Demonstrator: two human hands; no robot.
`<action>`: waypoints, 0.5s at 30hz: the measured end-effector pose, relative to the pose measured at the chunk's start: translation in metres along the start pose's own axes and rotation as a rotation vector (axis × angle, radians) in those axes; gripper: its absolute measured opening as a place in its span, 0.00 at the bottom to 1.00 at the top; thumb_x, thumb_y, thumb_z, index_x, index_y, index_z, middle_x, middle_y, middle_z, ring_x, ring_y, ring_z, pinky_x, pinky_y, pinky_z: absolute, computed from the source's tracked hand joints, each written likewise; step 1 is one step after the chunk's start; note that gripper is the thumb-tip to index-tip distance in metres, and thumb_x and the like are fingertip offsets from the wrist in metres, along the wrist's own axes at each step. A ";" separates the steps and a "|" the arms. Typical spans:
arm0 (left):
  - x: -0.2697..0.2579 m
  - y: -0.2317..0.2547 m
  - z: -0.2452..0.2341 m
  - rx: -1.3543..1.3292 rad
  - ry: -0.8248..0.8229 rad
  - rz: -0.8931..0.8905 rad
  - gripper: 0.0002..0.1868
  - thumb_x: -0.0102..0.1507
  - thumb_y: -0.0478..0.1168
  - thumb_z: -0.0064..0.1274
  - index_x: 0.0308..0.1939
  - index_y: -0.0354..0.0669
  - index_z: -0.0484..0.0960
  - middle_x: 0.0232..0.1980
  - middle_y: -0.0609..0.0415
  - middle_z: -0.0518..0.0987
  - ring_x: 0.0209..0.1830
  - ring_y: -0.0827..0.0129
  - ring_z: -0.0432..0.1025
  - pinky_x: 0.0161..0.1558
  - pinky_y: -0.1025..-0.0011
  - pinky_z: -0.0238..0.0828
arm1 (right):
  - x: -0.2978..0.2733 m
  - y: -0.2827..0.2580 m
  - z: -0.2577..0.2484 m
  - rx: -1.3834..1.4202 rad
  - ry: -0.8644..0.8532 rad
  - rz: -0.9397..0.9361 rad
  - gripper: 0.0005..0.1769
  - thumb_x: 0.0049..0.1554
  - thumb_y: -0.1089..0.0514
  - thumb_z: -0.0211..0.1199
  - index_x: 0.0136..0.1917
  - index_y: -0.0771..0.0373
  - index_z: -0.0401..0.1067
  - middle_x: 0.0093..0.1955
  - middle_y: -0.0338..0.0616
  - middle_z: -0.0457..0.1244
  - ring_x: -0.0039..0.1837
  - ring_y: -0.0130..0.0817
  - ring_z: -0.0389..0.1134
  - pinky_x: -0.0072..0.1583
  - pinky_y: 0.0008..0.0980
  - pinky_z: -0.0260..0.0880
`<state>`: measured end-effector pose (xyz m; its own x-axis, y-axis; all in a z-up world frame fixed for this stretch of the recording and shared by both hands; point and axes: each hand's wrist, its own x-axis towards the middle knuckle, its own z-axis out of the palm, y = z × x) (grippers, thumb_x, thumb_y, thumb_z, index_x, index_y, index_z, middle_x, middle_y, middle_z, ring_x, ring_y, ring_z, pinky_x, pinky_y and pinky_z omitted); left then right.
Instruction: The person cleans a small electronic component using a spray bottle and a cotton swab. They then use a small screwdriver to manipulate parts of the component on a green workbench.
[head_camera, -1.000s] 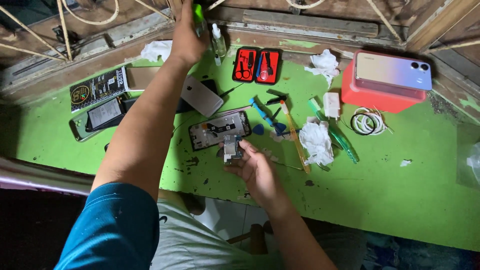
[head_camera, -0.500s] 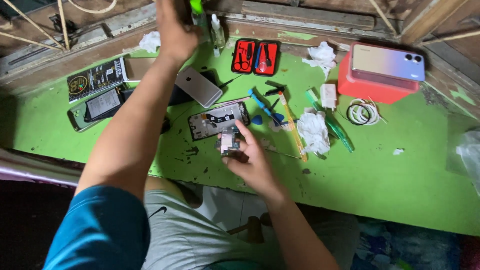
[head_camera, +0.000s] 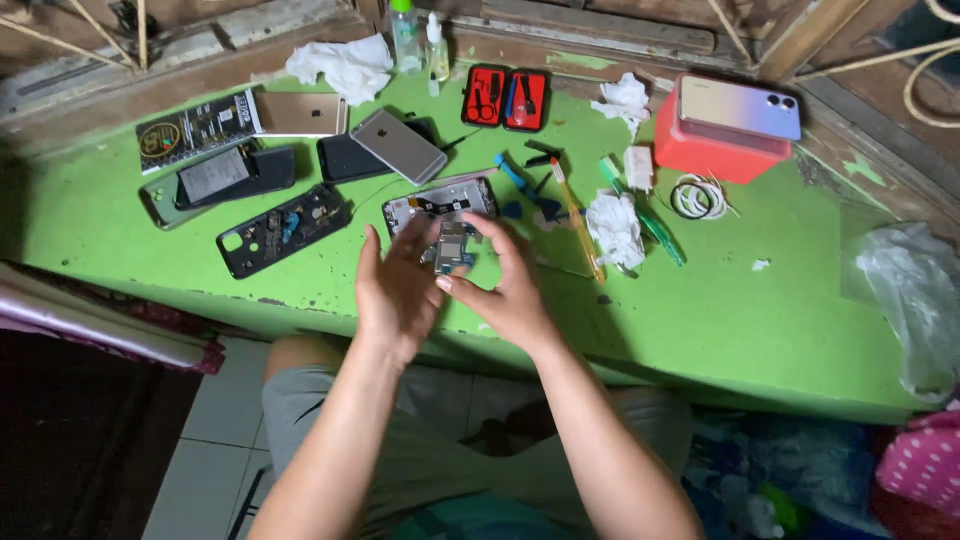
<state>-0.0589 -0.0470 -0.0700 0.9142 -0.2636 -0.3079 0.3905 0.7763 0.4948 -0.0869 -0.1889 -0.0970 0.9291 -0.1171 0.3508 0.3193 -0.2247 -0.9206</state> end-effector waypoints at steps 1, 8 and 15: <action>0.000 -0.006 -0.007 -0.005 -0.002 -0.005 0.37 0.70 0.64 0.26 0.68 0.37 0.62 0.60 0.47 0.67 0.59 0.50 0.64 0.54 0.58 0.66 | -0.002 -0.004 -0.001 -0.006 0.000 0.002 0.43 0.46 0.59 0.81 0.73 0.61 0.68 0.71 0.61 0.61 0.74 0.56 0.60 0.73 0.48 0.59; -0.006 -0.014 -0.003 -0.192 -0.149 -0.076 0.47 0.66 0.73 0.24 0.72 0.37 0.59 0.66 0.31 0.72 0.57 0.46 0.75 0.46 0.62 0.75 | 0.002 -0.016 -0.039 -0.797 -0.020 -0.003 0.36 0.54 0.39 0.71 0.71 0.54 0.70 0.71 0.54 0.53 0.70 0.62 0.52 0.67 0.68 0.49; -0.003 -0.019 -0.001 -0.267 -0.112 -0.040 0.46 0.67 0.71 0.24 0.69 0.33 0.64 0.72 0.35 0.69 0.68 0.43 0.69 0.64 0.46 0.71 | 0.016 0.052 -0.108 -1.245 0.069 0.351 0.18 0.60 0.43 0.63 0.59 0.50 0.76 0.51 0.46 0.69 0.54 0.51 0.74 0.51 0.56 0.76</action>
